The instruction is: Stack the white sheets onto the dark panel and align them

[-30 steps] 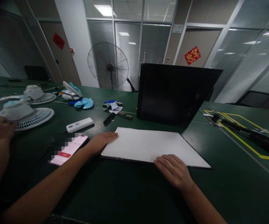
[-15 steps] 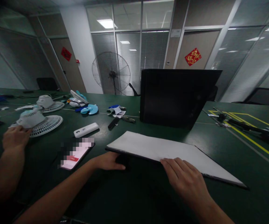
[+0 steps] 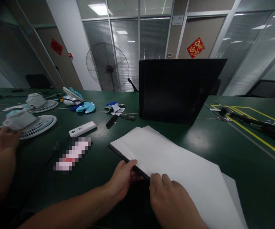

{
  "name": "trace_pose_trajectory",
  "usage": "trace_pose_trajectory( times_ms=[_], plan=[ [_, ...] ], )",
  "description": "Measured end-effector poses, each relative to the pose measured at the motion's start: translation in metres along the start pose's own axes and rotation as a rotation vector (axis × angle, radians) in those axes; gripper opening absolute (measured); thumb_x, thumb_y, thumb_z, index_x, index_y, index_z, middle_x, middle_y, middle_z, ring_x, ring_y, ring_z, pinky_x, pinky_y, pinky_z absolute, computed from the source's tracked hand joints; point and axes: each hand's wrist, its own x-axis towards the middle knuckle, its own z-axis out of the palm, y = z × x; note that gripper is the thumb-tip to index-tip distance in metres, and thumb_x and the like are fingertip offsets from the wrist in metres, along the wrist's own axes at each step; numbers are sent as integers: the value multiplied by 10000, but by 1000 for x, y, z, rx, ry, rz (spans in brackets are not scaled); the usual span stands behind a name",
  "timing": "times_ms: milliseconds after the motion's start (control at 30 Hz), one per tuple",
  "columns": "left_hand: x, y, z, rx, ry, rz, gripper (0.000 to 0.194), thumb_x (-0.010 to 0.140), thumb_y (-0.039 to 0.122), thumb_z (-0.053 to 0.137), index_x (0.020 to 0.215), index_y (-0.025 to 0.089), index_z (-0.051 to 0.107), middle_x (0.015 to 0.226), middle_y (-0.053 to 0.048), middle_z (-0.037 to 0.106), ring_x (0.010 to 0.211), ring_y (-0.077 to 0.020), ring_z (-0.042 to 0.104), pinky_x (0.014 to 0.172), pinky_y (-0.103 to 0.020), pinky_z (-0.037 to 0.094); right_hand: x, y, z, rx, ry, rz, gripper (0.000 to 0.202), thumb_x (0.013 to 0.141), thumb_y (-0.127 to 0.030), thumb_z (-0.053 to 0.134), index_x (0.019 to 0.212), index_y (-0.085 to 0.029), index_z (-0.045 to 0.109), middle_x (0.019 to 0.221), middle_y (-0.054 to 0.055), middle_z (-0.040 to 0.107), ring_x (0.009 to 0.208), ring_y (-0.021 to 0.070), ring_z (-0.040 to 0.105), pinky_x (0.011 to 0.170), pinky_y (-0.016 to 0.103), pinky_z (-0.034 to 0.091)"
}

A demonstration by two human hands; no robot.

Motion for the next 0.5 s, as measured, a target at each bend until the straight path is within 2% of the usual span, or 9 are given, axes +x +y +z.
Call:
trace_pose_trajectory(
  times_ms=[100,167,200,267,367,433,500],
  plan=[
    [7,-6,-3,32,40,6,116,900,134,680,1000,132,621,912,-124,749,676,-209,728,497,-282,592,2,11,7,153,-59,52,220,906,-239,544,1040,-204,715,919,83,722,700,205,634,525,330,506],
    [8,-10,-4,49,30,23,155,879,157,727,1007,110,654,908,-135,753,652,-202,716,455,-263,572,6,19,11,261,-112,112,335,974,-307,502,1245,-219,678,1134,93,722,951,245,687,754,393,596],
    [9,-13,-5,50,25,31,174,865,169,749,1002,100,668,899,-137,754,642,-198,711,441,-255,565,8,23,12,322,-160,143,411,998,-361,485,1369,-243,618,1302,100,670,1121,275,657,885,446,589],
    [10,-16,-6,43,14,45,202,845,195,779,987,81,692,861,-129,753,616,-187,697,422,-242,557,12,27,16,454,-330,220,548,1025,-499,438,1548,-336,438,1584,74,438,1407,329,465,1081,564,483],
    [13,-21,-8,37,11,55,228,838,234,793,958,59,709,771,-102,730,549,-165,658,389,-236,540,16,28,23,613,-623,312,594,1033,-627,330,1601,-473,243,1703,-20,147,1555,355,151,1203,684,241],
    [15,-23,-10,34,-8,67,245,840,253,796,953,55,710,757,-97,722,536,-162,651,390,-242,545,17,27,27,654,-713,347,570,1040,-637,273,1592,-507,215,1708,-60,79,1567,344,46,1219,702,119],
    [16,-25,-13,23,-33,65,246,839,251,795,964,61,702,777,-102,727,556,-173,669,417,-258,568,17,28,30,641,-734,382,551,1048,-625,237,1588,-514,219,1707,-79,58,1570,328,8,1224,694,69]
  ],
)
